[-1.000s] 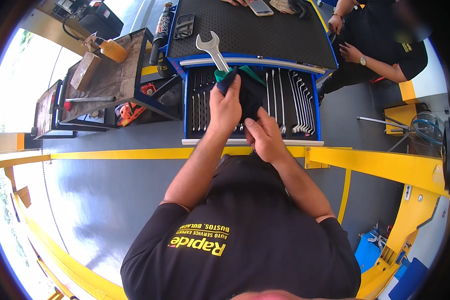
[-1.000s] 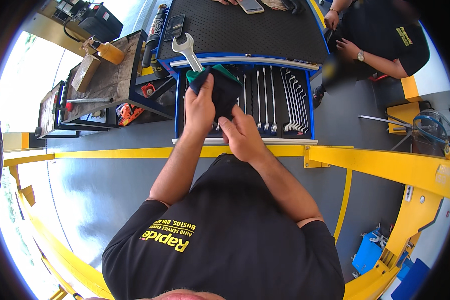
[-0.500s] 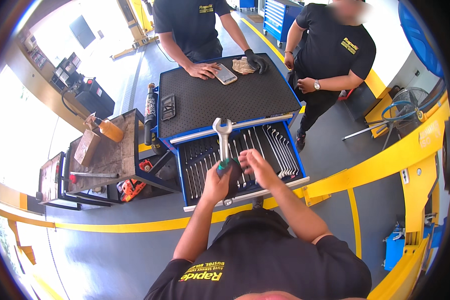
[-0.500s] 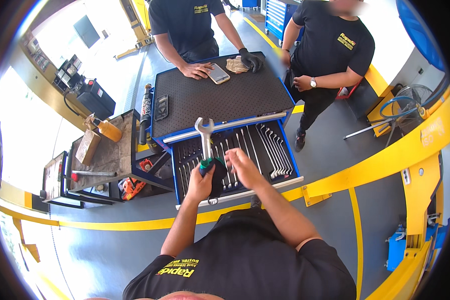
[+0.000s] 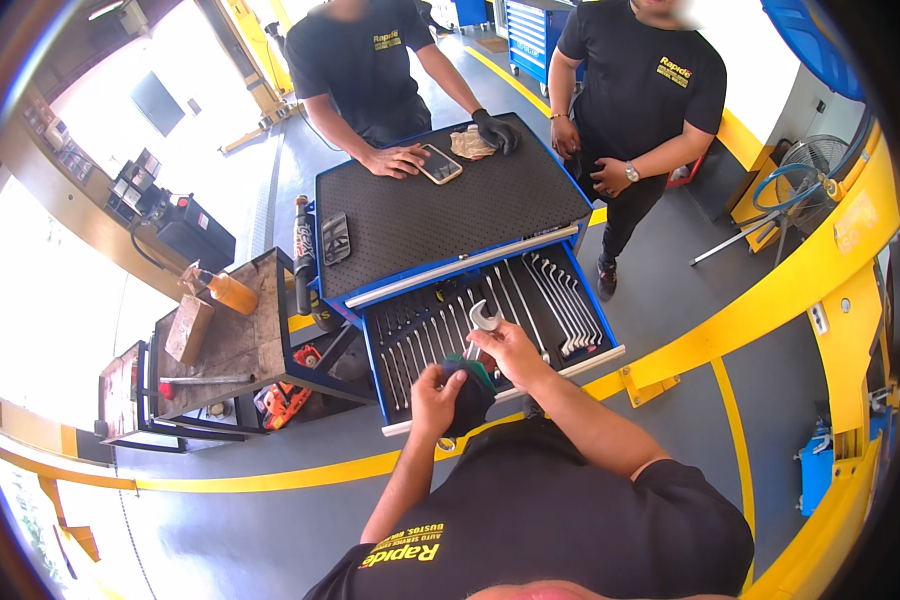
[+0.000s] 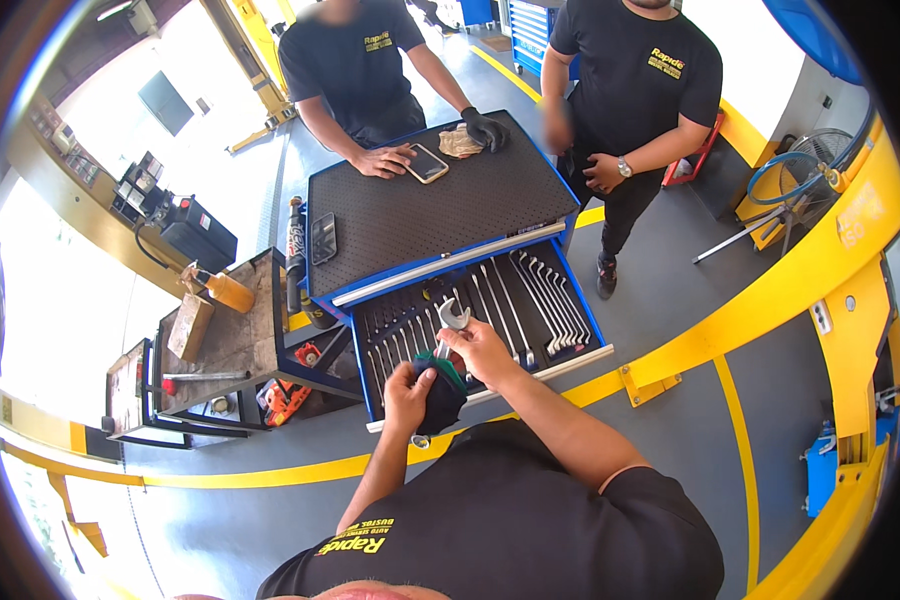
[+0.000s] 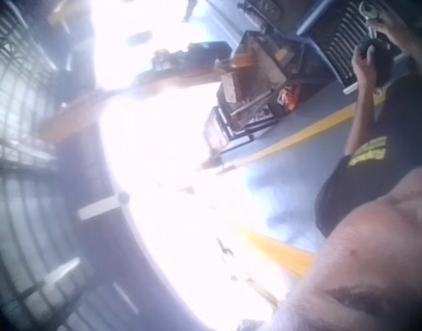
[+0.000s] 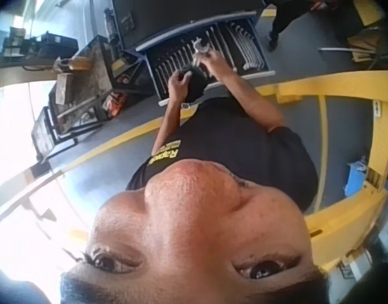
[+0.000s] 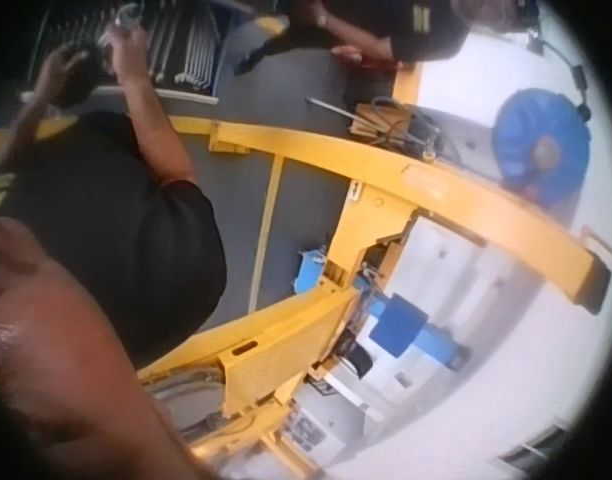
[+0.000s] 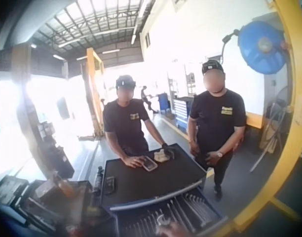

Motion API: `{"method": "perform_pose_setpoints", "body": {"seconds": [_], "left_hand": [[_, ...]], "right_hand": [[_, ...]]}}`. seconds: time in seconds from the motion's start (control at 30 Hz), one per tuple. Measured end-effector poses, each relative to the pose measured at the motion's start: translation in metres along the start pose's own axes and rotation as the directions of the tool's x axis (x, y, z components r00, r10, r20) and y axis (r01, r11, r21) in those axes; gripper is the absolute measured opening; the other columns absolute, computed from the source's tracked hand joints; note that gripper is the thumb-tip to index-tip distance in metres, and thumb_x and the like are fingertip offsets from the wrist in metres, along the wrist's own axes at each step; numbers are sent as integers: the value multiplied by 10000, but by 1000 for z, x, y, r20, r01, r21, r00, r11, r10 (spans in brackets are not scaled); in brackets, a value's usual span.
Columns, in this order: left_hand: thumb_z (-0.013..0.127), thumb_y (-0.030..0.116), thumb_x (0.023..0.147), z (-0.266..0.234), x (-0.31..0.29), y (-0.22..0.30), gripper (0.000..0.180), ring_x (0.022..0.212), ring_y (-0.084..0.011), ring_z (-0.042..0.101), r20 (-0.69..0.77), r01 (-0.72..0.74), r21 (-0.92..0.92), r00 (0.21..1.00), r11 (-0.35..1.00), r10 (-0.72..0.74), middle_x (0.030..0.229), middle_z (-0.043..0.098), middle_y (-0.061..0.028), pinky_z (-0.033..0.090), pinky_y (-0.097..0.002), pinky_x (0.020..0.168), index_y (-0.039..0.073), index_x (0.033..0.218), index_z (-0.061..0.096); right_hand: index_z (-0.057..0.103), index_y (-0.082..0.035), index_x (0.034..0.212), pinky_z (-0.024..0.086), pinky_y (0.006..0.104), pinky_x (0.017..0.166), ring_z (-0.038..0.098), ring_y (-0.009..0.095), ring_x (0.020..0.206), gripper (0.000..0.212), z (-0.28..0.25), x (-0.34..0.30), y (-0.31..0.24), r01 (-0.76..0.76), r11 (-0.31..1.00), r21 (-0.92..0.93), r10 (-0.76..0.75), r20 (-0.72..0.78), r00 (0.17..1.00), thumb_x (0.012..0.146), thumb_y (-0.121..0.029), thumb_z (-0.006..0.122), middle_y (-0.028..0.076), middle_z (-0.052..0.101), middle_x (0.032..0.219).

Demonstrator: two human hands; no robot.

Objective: The person wipes multiple wrenches one by one with a green cloth while standing at an open tool drawer. Each wrench is picked up, wiped, and returned to the drawer in sequence.

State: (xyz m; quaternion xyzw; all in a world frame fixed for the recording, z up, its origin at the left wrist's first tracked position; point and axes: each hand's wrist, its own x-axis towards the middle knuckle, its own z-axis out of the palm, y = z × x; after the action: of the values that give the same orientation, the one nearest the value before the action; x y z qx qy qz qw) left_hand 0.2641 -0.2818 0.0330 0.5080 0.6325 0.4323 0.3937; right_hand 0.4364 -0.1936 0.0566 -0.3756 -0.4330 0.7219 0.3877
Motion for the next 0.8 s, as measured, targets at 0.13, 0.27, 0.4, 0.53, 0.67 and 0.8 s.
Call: {"method": "perform_pose_setpoints", "body": {"seconds": [0.13,0.27,0.4,0.53,0.67,0.8], "left_hand": [[546,203,1041,-8,-26,-5,227,851,-66,518,292,79,-206,956,975,-16,916,623,-18,464,-262,756,-4,1109,610],[561,220,1028,-37,-33,6,228,797,-95,529,471,63,-46,881,997,-34,840,626,-49,472,-300,721,-2,1060,603],[631,171,973,-68,-22,30,188,772,-91,569,540,99,91,831,991,-133,847,645,-44,486,-300,692,0,1050,623],[691,-44,856,-105,-24,-6,294,991,-156,661,558,199,-296,830,934,1,1034,689,-66,519,-312,909,-28,1139,614],[673,-55,868,-93,-9,-30,216,931,-153,684,231,101,-416,973,904,-3,1002,695,-72,538,-295,867,-19,1072,615],[590,37,963,-66,2,-35,179,922,-231,710,-33,48,-812,991,582,-128,1048,708,-123,589,-390,864,6,1137,612]], "right_hand": [[654,-22,1059,556,253,579,693,135,694,253,-4,-3,-13,36,998,54,-37,13,999,996,-266,628,91,716,869],[653,-21,1048,568,251,590,708,165,714,241,-21,-1,-21,53,990,128,-48,-38,998,997,-254,621,128,720,880],[648,-14,1064,574,252,598,712,173,727,250,-18,-8,-22,104,986,129,-98,-54,994,1001,-253,615,142,722,892],[662,-3,1085,602,272,620,712,162,764,221,3,-14,-45,166,976,138,-167,0,986,983,-198,650,128,723,932],[654,-24,1074,567,253,672,676,123,862,209,23,-21,-56,347,932,101,-354,59,933,1011,-220,617,60,687,957],[603,-51,1055,539,313,644,671,203,812,234,56,-52,-74,762,531,-370,-635,421,647,900,-169,732,78,652,938]]}}
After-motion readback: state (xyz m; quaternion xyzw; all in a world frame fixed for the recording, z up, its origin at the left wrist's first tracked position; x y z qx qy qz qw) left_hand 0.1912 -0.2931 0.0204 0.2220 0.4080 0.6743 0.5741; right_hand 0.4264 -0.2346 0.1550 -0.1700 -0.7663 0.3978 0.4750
